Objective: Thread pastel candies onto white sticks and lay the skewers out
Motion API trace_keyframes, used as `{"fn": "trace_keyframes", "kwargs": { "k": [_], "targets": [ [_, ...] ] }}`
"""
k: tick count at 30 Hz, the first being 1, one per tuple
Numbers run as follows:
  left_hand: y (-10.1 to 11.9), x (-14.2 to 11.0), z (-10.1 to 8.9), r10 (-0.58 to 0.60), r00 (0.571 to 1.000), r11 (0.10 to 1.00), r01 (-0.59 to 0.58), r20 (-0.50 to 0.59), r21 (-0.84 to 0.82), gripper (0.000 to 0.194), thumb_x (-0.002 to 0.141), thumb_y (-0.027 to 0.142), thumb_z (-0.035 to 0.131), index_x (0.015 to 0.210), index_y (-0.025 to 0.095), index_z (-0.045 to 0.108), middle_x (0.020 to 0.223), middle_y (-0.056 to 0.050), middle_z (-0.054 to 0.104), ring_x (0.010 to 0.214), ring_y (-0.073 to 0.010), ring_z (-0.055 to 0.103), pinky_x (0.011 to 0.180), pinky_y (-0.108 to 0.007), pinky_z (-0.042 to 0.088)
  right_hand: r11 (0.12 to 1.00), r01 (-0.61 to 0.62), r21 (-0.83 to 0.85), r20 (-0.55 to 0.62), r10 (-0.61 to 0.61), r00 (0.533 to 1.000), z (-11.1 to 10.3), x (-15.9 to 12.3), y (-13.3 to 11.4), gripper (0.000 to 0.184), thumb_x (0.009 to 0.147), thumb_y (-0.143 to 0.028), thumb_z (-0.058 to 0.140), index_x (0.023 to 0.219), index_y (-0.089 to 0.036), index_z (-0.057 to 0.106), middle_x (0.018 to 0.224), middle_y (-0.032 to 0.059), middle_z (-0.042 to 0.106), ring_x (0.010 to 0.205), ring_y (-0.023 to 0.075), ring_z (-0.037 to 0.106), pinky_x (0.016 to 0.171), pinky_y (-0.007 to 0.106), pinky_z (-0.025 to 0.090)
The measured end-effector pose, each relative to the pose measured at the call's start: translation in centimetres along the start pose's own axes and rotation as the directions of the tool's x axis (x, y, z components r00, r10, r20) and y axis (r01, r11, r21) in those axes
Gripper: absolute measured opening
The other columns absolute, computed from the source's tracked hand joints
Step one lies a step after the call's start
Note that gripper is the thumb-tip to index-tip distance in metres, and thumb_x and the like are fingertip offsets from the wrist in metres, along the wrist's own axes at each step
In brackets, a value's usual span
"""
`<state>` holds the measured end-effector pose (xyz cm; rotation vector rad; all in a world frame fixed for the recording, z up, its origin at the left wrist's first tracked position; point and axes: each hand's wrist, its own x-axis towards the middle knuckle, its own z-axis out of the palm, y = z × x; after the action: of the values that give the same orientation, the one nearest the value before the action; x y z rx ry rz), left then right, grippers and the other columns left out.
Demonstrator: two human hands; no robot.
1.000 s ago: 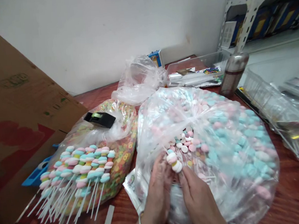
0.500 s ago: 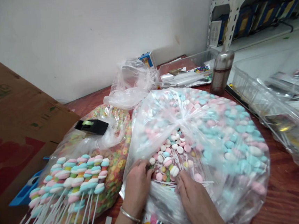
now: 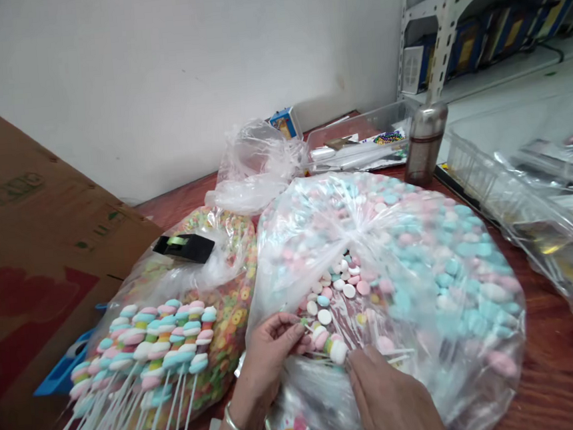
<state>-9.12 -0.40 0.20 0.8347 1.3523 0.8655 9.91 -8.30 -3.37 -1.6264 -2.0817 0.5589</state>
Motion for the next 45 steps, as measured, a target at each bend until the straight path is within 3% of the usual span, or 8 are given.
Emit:
{"fn": "trace_keyframes", "kwargs": {
  "k": [9, 15, 20, 26, 32, 35, 42, 45],
  "targets": [
    [0.6, -0.1, -0.8, 0.164, 0.975, 0.929, -0.204, 0.150, 0.308, 0.028, 0.079, 0.027, 0.066, 0.105, 0.018, 0.060, 0.079, -0.002, 0.069, 0.070, -0.0169, 0.065, 0.067, -0.028, 0.049, 0.940, -0.154, 0.303, 0.066, 0.140, 0.988, 0.5, 0.2, 0.1, 0.031, 0.098, -0.033, 0.029, 0.085, -0.024, 0.056, 0.082, 0.0017, 0.065, 0.076, 0.0170, 0.064, 0.066, 0.025, 0.046],
    [1.5, -0.4, -2.0, 0.431, 0.889, 0.142, -0.236, 0.155, 0.961, 0.025, 0.089, 0.013, 0.043, 0.074, 0.019, 0.062, 0.082, -0.006, 0.065, 0.081, -0.0211, 0.061, 0.075, -0.032, 0.043, 0.902, -0.207, 0.380, 0.022, 0.215, 0.976, 0.4, 0.0, 0.6, 0.031, 0.097, -0.037, 0.032, 0.081, -0.023, 0.055, 0.078, 0.0021, 0.064, 0.072, 0.0180, 0.061, 0.064, 0.026, 0.043],
    [1.6, -0.5, -1.4, 0.382, 0.900, -0.035, -0.213, 0.210, 0.976, 0.014, 0.086, 0.015, 0.053, 0.080, 0.021, 0.064, 0.088, -0.005, 0.064, 0.088, -0.0214, 0.059, 0.079, -0.031, 0.041, 0.907, -0.204, 0.368, 0.077, 0.189, 0.979, 0.3, 0.0, 0.6, 0.031, 0.097, -0.037, 0.032, 0.078, -0.023, 0.053, 0.076, 0.0019, 0.064, 0.070, 0.0177, 0.060, 0.062, 0.026, 0.042],
    [1.5, 0.0, -1.1, 0.402, 0.895, 0.151, -0.272, 0.192, 0.950, 0.012, 0.081, 0.012, 0.056, 0.075, 0.020, 0.064, 0.081, -0.004, 0.064, 0.083, -0.0205, 0.059, 0.078, -0.032, 0.042, 0.916, -0.198, 0.350, 0.091, 0.177, 0.980, 0.2, 0.0, 0.7, 0.032, 0.097, -0.035, 0.030, 0.083, -0.023, 0.057, 0.080, 0.0024, 0.066, 0.074, 0.0185, 0.062, 0.065, 0.027, 0.044],
    [1.0, 0.0, -0.1, 0.186, 0.981, 0.937, -0.195, 0.061, 0.289, 0.015, 0.079, 0.031, 0.065, 0.082, 0.019, 0.058, 0.069, 0.000, 0.066, 0.060, -0.0155, 0.061, 0.061, -0.027, 0.048, 0.939, -0.174, 0.296, 0.134, 0.139, 0.981, 0.2, -0.5, 0.1, 0.030, 0.097, -0.033, 0.030, 0.082, -0.024, 0.054, 0.081, 0.0014, 0.065, 0.073, 0.0171, 0.063, 0.065, 0.026, 0.045],
    [0.8, -0.2, 0.6, 0.115, 0.991, 0.991, -0.120, 0.074, 0.063, 0.022, 0.072, 0.031, 0.072, 0.084, 0.016, 0.062, 0.074, -0.002, 0.068, 0.061, -0.0152, 0.063, 0.062, -0.028, 0.051, 0.950, -0.164, 0.266, 0.123, 0.135, 0.983, 0.2, -0.6, 0.2, 0.028, 0.097, -0.032, 0.031, 0.082, -0.025, 0.054, 0.081, 0.0012, 0.065, 0.074, 0.0169, 0.063, 0.064, 0.025, 0.045],
    [0.0, -2.3, 2.2, 0.443, 0.896, 0.812, -0.417, 0.033, 0.409, 0.009, 0.079, 0.025, 0.066, 0.082, 0.019, 0.072, 0.083, -0.004, 0.071, 0.081, -0.0195, 0.064, 0.077, -0.030, 0.050, 0.939, -0.153, 0.308, 0.023, 0.153, 0.988, 0.1, -0.6, -0.3, 0.028, 0.095, -0.031, 0.035, 0.079, -0.025, 0.057, 0.077, 0.0015, 0.066, 0.070, 0.0168, 0.063, 0.063, 0.024, 0.047],
    [-0.7, -2.7, 3.5, 0.377, 0.926, 0.912, -0.364, -0.036, 0.186, 0.012, 0.082, 0.030, 0.066, 0.085, 0.018, 0.068, 0.082, -0.003, 0.069, 0.081, -0.0184, 0.064, 0.076, -0.029, 0.050, 0.897, -0.103, 0.431, -0.105, 0.163, 0.981, 0.3, -0.6, -0.8, 0.032, 0.096, -0.035, 0.034, 0.078, -0.024, 0.058, 0.080, 0.0037, 0.066, 0.073, 0.0169, 0.062, 0.067, 0.024, 0.049]
  ]
}}
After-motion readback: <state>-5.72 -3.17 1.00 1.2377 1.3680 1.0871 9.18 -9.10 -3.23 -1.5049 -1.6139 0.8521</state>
